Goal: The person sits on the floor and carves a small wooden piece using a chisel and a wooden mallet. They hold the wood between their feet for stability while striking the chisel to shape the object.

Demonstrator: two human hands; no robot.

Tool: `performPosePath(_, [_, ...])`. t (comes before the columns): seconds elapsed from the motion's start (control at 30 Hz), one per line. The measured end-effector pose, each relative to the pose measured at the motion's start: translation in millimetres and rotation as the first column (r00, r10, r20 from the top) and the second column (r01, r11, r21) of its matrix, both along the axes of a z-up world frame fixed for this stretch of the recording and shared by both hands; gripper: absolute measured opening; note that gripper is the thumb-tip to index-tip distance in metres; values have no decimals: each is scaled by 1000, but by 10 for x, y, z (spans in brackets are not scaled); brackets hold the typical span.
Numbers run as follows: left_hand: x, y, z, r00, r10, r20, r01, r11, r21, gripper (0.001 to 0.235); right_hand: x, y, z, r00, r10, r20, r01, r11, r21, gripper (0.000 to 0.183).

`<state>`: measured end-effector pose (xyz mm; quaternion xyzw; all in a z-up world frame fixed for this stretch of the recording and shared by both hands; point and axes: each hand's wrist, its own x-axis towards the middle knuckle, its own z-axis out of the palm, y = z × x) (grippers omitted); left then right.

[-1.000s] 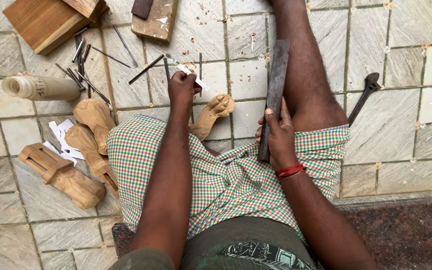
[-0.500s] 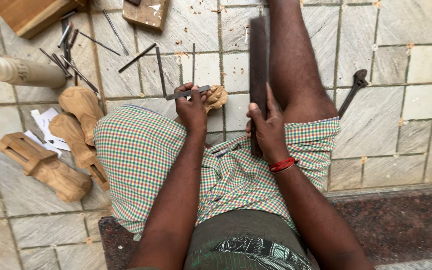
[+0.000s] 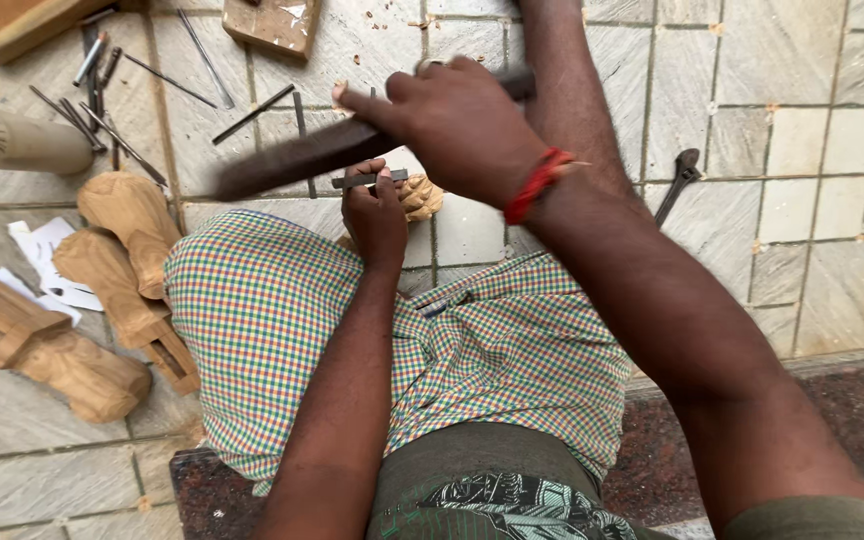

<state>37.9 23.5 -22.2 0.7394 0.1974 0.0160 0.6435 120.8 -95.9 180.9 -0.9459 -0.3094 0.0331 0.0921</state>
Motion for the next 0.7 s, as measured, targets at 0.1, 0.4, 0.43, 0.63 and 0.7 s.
performPosePath(0.1, [14,20,13,999,-10,-37,11,1000,3,18,49,119,-68,993,58,101,-32,969,-243,42])
performPosePath(0.4, [-15,29,-74,996,-6,94,-5,994,113,15,-1005,-269,316,909,-271,-316,408,730,549,75])
performPosePath(0.43, [-14,28,-78,995,2,96,-14,993,118,14,-1138,-280,305,875,-239,-421,475,589,653,74])
performPosePath(0.63, [-30,46,-82,1000,22,-17,-23,998,-66,15,-1646,-482,50,735,-385,-558,657,202,726,74])
performPosePath(0.7, [-48,18,-7,998,63,24,-61,995,-81,14,-1809,-538,4,751,-410,-517,618,159,770,73])
